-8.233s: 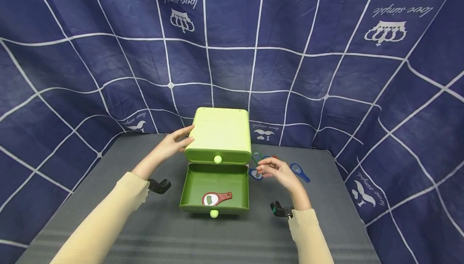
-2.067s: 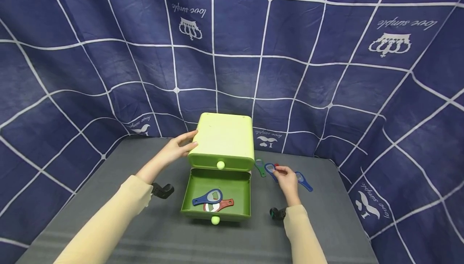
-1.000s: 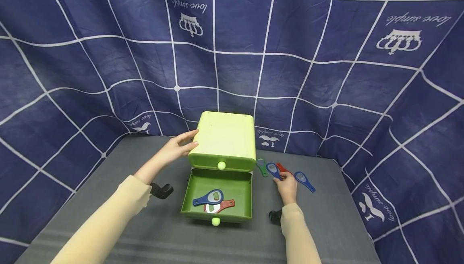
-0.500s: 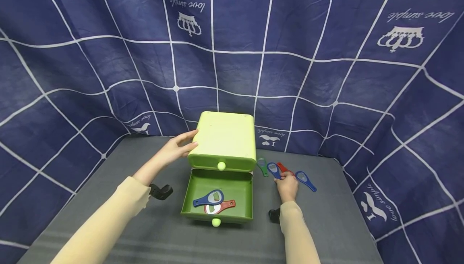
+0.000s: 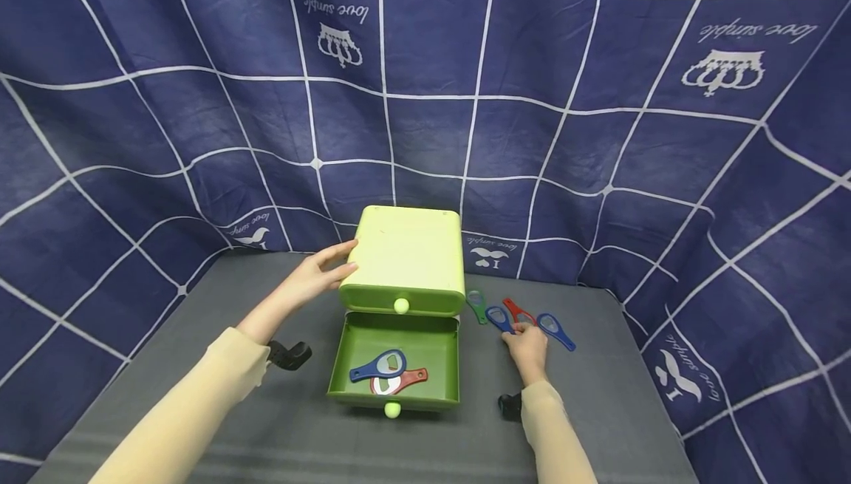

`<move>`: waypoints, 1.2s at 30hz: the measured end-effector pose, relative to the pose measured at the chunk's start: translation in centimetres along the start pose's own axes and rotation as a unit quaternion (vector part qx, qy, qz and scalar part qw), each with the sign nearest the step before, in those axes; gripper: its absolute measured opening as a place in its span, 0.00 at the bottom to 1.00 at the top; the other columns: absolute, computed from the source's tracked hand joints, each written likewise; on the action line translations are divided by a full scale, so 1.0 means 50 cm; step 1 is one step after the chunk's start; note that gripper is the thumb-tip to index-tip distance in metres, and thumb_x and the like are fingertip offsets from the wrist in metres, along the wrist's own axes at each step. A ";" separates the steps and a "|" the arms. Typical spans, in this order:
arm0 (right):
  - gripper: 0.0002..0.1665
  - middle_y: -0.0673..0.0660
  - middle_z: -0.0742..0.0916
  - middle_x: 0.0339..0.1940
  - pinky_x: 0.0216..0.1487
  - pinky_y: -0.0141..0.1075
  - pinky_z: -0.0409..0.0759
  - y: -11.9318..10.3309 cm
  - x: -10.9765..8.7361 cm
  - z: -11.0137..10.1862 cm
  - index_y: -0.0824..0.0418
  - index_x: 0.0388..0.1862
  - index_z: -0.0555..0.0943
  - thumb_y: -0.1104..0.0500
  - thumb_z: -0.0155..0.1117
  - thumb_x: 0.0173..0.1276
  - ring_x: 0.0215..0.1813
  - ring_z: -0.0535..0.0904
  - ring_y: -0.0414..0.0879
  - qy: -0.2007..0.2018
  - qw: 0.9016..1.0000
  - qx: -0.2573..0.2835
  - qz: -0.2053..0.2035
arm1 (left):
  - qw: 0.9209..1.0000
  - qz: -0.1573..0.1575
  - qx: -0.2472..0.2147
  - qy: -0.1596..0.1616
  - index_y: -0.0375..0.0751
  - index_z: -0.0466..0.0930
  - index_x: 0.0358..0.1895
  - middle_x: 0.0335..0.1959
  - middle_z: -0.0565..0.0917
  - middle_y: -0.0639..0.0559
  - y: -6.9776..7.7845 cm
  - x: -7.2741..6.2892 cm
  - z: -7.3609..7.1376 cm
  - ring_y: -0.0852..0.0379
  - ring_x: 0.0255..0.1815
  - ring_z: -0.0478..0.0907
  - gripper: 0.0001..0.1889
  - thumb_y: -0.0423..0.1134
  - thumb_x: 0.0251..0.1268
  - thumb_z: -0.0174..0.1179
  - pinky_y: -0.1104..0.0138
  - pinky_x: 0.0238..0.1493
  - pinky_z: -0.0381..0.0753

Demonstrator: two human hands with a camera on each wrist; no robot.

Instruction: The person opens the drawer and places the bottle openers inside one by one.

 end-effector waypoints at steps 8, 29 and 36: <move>0.21 0.56 0.90 0.32 0.35 0.32 0.84 0.050 -0.027 -0.015 0.72 0.53 0.82 0.61 0.69 0.64 0.30 0.84 0.37 -0.058 0.986 0.143 0.064 | 1.000 -0.004 -0.006 0.004 0.48 0.58 0.77 0.77 0.61 0.43 -0.003 0.001 0.000 0.42 0.76 0.62 0.33 0.46 0.73 0.58 0.53 0.64 0.78; 0.14 0.52 0.87 0.33 0.46 0.33 0.87 -0.096 -0.170 -0.128 0.70 0.49 0.80 0.69 0.67 0.64 0.38 0.88 0.42 -0.205 0.900 0.380 -0.054 | 1.000 -0.002 -0.012 0.004 0.49 0.59 0.77 0.77 0.61 0.45 0.000 0.005 0.001 0.45 0.76 0.62 0.33 0.46 0.72 0.59 0.53 0.65 0.77; 0.20 0.51 0.89 0.34 0.46 0.36 0.87 -0.180 -0.210 -0.074 0.76 0.51 0.78 0.67 0.70 0.63 0.38 0.88 0.40 -0.268 0.892 0.355 -0.076 | 1.000 -0.003 -0.013 0.004 0.48 0.58 0.77 0.77 0.61 0.43 -0.004 0.004 0.001 0.43 0.75 0.63 0.34 0.46 0.73 0.58 0.53 0.65 0.77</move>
Point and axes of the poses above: each hand's wrist, its own x-axis towards the middle knuckle, its own z-axis out of the palm, y = z × x, the point moved 6 cm from there along x, towards the middle knuckle
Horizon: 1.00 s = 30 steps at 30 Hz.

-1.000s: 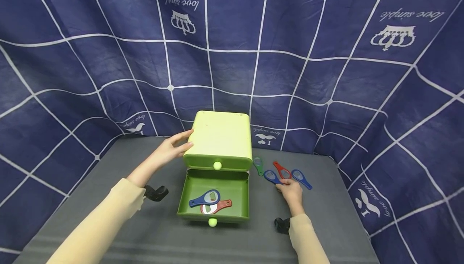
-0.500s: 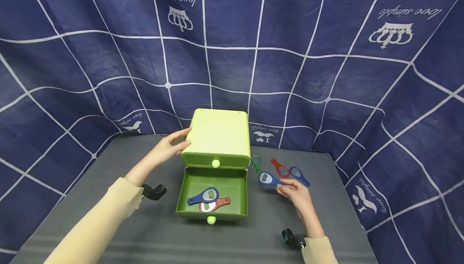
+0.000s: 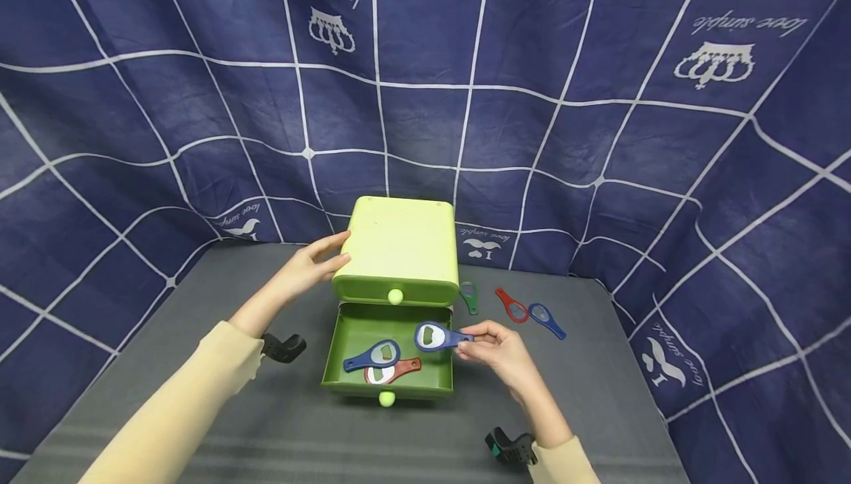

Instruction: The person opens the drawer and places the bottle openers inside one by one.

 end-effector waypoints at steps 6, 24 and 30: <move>0.21 0.56 0.90 0.35 0.45 0.40 0.88 0.004 0.025 0.084 0.80 0.50 0.76 0.68 0.69 0.63 0.36 0.88 0.39 -0.051 0.998 -0.019 0.000 | 1.000 -0.004 -0.005 -0.001 0.47 0.58 0.77 0.77 0.61 0.43 -0.005 0.001 0.000 0.42 0.74 0.64 0.33 0.46 0.73 0.58 0.54 0.65 0.77; 0.18 0.58 0.90 0.40 0.29 0.32 0.79 -0.002 0.036 0.168 0.63 0.51 0.84 0.59 0.72 0.62 0.34 0.86 0.42 0.035 0.948 -0.315 -0.040 | 1.000 -0.001 -0.009 -0.003 0.46 0.57 0.78 0.77 0.61 0.41 0.000 0.004 -0.005 0.42 0.74 0.65 0.33 0.45 0.73 0.58 0.54 0.64 0.77; 0.17 0.60 0.88 0.49 0.37 0.36 0.87 -0.007 0.017 0.169 0.63 0.50 0.84 0.61 0.71 0.63 0.43 0.88 0.50 0.065 0.935 -0.342 -0.065 | 1.000 -0.001 -0.010 -0.003 0.46 0.58 0.77 0.76 0.62 0.41 0.002 0.005 -0.003 0.42 0.73 0.66 0.33 0.45 0.73 0.58 0.55 0.64 0.78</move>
Point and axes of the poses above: each hand's wrist, its own x-axis towards the middle knuckle, its own z-axis out of the palm, y = z × x, the point moved 6 cm from there along x, towards the middle knuckle
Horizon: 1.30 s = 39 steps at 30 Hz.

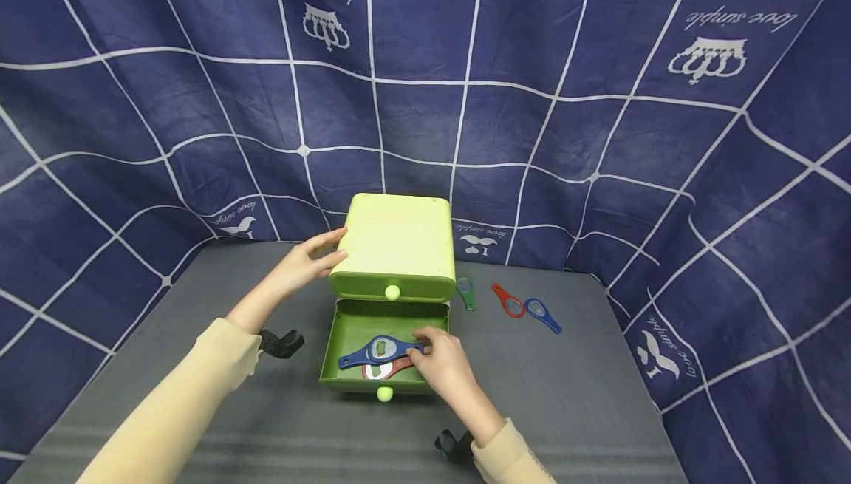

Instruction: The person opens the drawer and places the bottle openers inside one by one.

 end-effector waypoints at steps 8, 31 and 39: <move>0.13 0.59 0.87 0.48 0.43 0.34 0.87 -0.016 -0.031 -0.023 0.62 0.48 0.85 0.61 0.69 0.65 0.47 0.88 0.53 0.031 0.999 0.039 -0.023 | 1.000 -0.003 0.008 0.002 0.47 0.58 0.77 0.76 0.62 0.42 0.001 0.004 0.000 0.43 0.72 0.67 0.33 0.46 0.73 0.58 0.55 0.63 0.78; 0.20 0.77 0.86 0.40 0.40 0.33 0.88 0.017 -0.151 0.137 0.81 0.49 0.77 0.62 0.62 0.71 0.37 0.86 0.35 -0.295 0.885 0.361 -0.019 | 1.000 0.002 0.023 0.004 0.47 0.58 0.77 0.77 0.61 0.43 0.002 -0.001 -0.005 0.43 0.78 0.58 0.33 0.46 0.73 0.58 0.51 0.65 0.76; 0.24 0.70 0.88 0.40 0.38 0.29 0.86 0.052 -0.147 0.164 0.80 0.54 0.77 0.58 0.62 0.72 0.36 0.87 0.39 -0.277 0.878 0.387 0.047 | 1.000 0.000 0.018 0.004 0.46 0.59 0.77 0.77 0.61 0.43 -0.002 0.000 -0.002 0.44 0.77 0.59 0.33 0.45 0.73 0.58 0.53 0.64 0.78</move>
Point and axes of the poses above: each hand's wrist, its own x-axis towards the middle knuckle, its own z-axis out of the palm, y = z × x, the point moved 6 cm from there along x, towards the middle knuckle
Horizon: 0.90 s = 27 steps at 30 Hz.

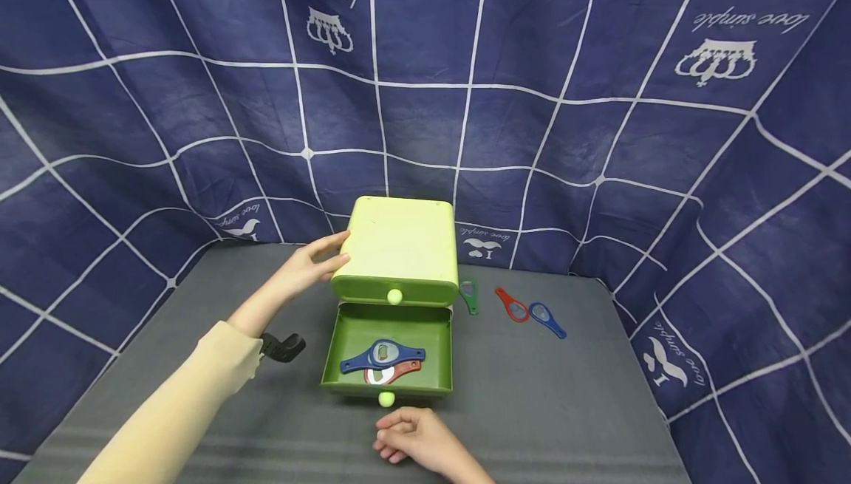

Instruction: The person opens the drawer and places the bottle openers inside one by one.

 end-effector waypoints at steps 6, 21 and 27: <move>0.27 0.66 0.89 0.41 0.39 0.30 0.86 0.007 0.011 0.000 0.79 0.58 0.75 0.55 0.61 0.73 0.36 0.87 0.40 0.009 0.999 0.030 0.015 | 1.000 0.000 -0.003 0.000 0.47 0.59 0.77 0.77 0.61 0.43 -0.003 0.000 0.000 0.43 0.76 0.62 0.33 0.45 0.73 0.59 0.54 0.64 0.78; 0.34 0.50 0.90 0.39 0.42 0.27 0.85 -0.006 0.032 0.004 0.81 0.61 0.70 0.50 0.54 0.77 0.40 0.86 0.36 0.008 0.995 0.101 0.014 | 1.000 0.007 0.000 -0.001 0.46 0.59 0.77 0.77 0.61 0.42 0.002 0.001 -0.004 0.44 0.77 0.60 0.33 0.44 0.73 0.58 0.54 0.63 0.78; 0.30 0.48 0.90 0.37 0.42 0.28 0.85 -0.015 0.032 0.003 0.78 0.59 0.74 0.50 0.53 0.78 0.39 0.85 0.35 0.013 0.995 0.101 0.020 | 1.000 0.009 -0.003 -0.008 0.45 0.58 0.77 0.77 0.61 0.40 -0.002 0.001 -0.002 0.42 0.76 0.61 0.33 0.44 0.73 0.58 0.53 0.63 0.78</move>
Point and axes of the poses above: each hand's wrist, its own x-axis towards the middle knuckle, its own z-axis out of the palm, y = z × x, the point moved 6 cm from there along x, towards the middle knuckle
